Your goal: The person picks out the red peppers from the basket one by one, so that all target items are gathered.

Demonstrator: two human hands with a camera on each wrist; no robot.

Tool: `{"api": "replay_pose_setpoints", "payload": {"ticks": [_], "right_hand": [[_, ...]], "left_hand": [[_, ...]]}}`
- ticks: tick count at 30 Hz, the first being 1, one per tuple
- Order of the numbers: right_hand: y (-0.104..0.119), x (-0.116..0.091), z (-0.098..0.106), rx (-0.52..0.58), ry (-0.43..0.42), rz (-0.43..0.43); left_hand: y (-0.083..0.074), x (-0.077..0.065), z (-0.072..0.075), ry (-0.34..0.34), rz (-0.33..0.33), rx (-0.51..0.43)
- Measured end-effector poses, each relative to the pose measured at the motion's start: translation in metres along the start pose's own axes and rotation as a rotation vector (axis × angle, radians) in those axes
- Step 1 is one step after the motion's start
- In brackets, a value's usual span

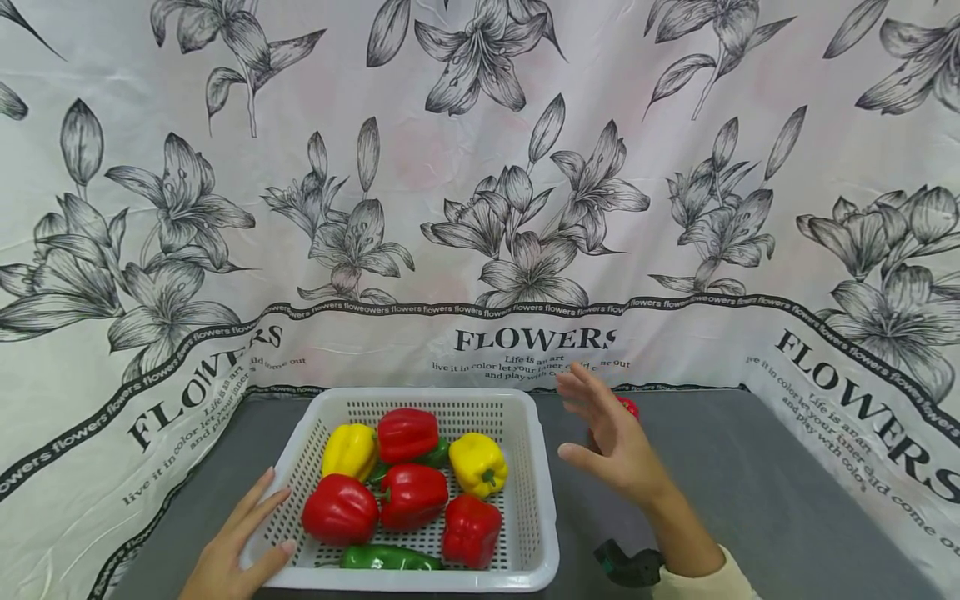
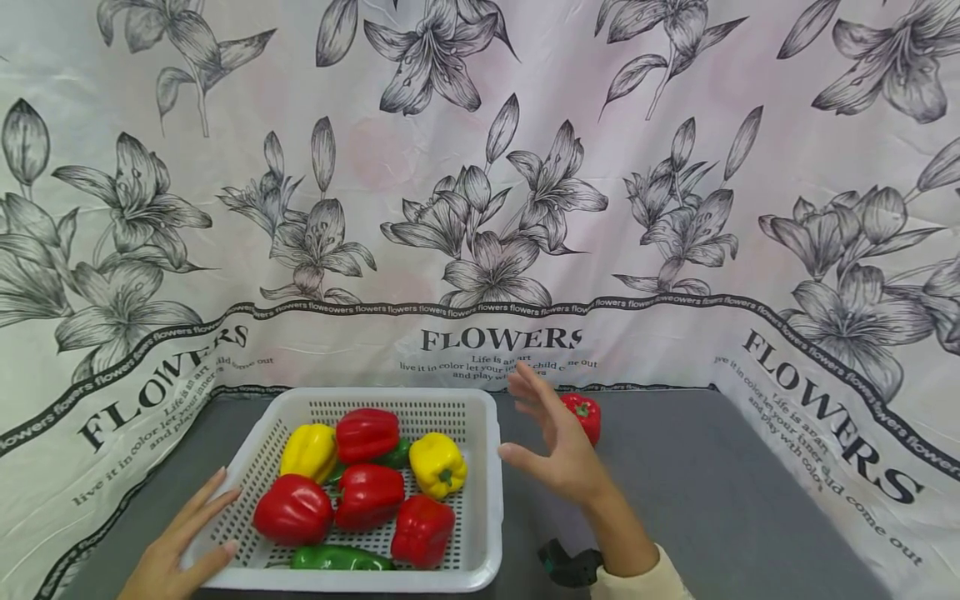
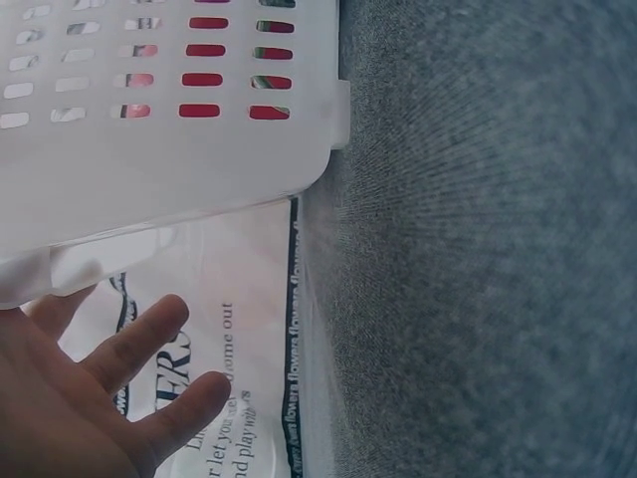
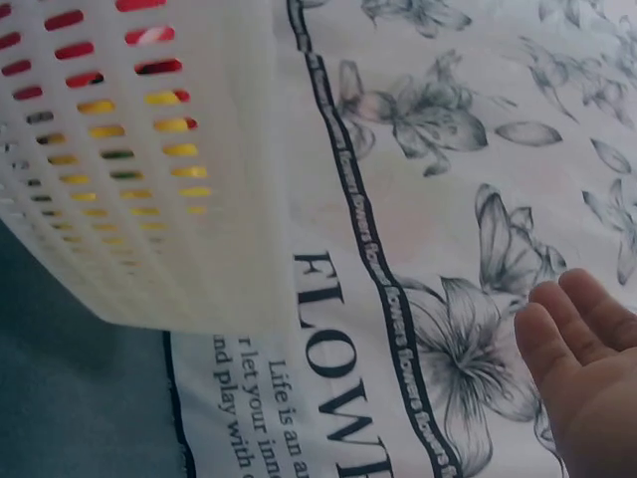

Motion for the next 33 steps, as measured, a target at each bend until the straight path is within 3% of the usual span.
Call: {"api": "replay_pose_setpoints", "payload": {"ticks": [16, 33], "right_hand": [[-0.029, -0.006, -0.060, -0.001, 0.254, -0.131], [-0.046, -0.016, -0.100, -0.084, 0.555, -0.246]], "left_hand": [[0.000, -0.001, 0.002, -0.032, -0.026, -0.008], [0.001, 0.001, -0.002, 0.041, 0.040, 0.007]]}}
Point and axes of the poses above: each hand's wrist, its own x-axis towards the middle knuckle, its own z-axis out of the back of the hand, y = z × x, the point moved 7 cm from there along x, towards the middle knuckle, and after that the axes turned 14 degrees about -y, right-handed, at the moved point
